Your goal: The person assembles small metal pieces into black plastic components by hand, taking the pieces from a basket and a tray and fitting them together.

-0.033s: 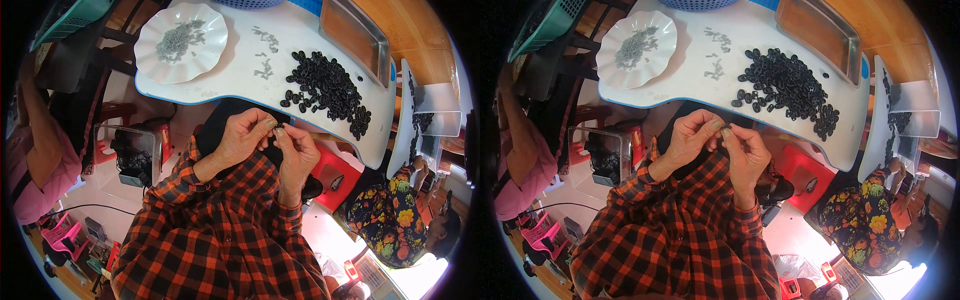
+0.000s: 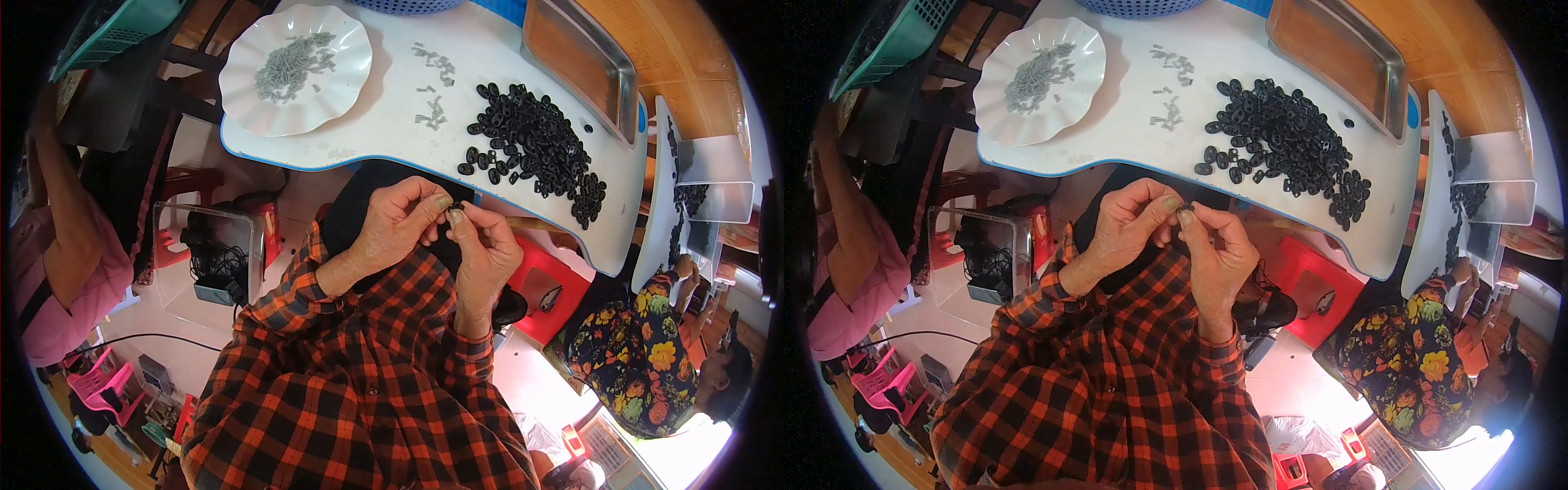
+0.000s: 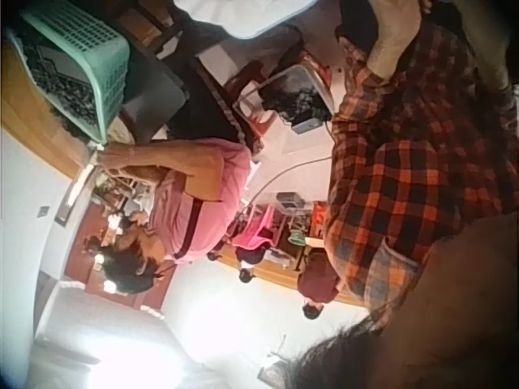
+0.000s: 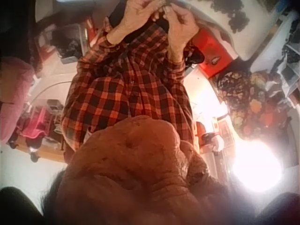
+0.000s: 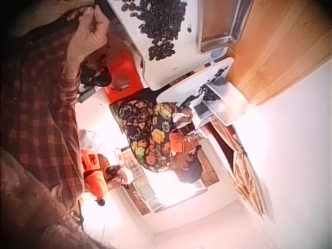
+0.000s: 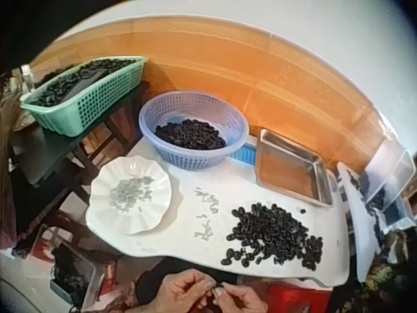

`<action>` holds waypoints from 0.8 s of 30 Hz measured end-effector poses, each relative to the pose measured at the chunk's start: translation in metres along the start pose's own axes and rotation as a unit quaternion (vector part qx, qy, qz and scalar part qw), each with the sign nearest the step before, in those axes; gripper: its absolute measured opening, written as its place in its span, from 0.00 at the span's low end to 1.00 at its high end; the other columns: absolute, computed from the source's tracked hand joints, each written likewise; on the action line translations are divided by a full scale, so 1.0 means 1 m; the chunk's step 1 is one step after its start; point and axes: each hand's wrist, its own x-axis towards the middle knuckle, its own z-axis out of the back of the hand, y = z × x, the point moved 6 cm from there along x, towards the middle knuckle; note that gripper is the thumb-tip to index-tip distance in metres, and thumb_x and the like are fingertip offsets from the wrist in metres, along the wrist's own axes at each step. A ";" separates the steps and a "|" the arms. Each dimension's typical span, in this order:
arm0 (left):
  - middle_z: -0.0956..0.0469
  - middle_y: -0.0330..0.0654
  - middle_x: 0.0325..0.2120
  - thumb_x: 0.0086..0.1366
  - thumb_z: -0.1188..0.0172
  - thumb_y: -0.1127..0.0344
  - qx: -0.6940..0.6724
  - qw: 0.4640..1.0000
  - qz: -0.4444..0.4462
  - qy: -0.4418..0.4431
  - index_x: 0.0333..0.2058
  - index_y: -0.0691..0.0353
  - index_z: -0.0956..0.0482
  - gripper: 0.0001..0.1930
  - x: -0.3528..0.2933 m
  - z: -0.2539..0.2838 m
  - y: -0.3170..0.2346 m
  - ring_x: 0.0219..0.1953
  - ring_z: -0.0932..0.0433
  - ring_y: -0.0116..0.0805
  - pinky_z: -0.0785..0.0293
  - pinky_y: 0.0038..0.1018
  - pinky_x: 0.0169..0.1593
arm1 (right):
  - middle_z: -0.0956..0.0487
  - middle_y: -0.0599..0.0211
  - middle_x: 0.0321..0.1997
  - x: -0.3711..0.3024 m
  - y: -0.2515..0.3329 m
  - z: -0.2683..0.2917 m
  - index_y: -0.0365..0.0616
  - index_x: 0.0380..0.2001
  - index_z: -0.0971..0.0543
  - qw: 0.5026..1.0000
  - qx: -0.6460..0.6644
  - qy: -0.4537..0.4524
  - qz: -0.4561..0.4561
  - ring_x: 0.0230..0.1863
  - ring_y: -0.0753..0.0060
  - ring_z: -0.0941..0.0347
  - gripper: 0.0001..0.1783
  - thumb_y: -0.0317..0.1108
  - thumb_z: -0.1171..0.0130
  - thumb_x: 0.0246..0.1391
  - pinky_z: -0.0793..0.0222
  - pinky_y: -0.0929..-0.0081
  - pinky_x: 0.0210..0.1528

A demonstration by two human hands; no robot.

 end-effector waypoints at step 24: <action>0.25 0.35 0.25 0.67 0.48 0.69 -0.016 0.999 -0.021 0.020 0.36 0.68 0.27 0.07 0.000 -0.002 -0.004 0.20 0.30 0.16 0.32 0.13 0.22 | 0.22 0.71 0.29 -0.002 0.012 -0.005 0.35 0.36 0.22 0.999 0.028 0.008 0.038 0.29 0.86 0.28 0.08 0.21 0.39 0.50 0.33 0.89 0.31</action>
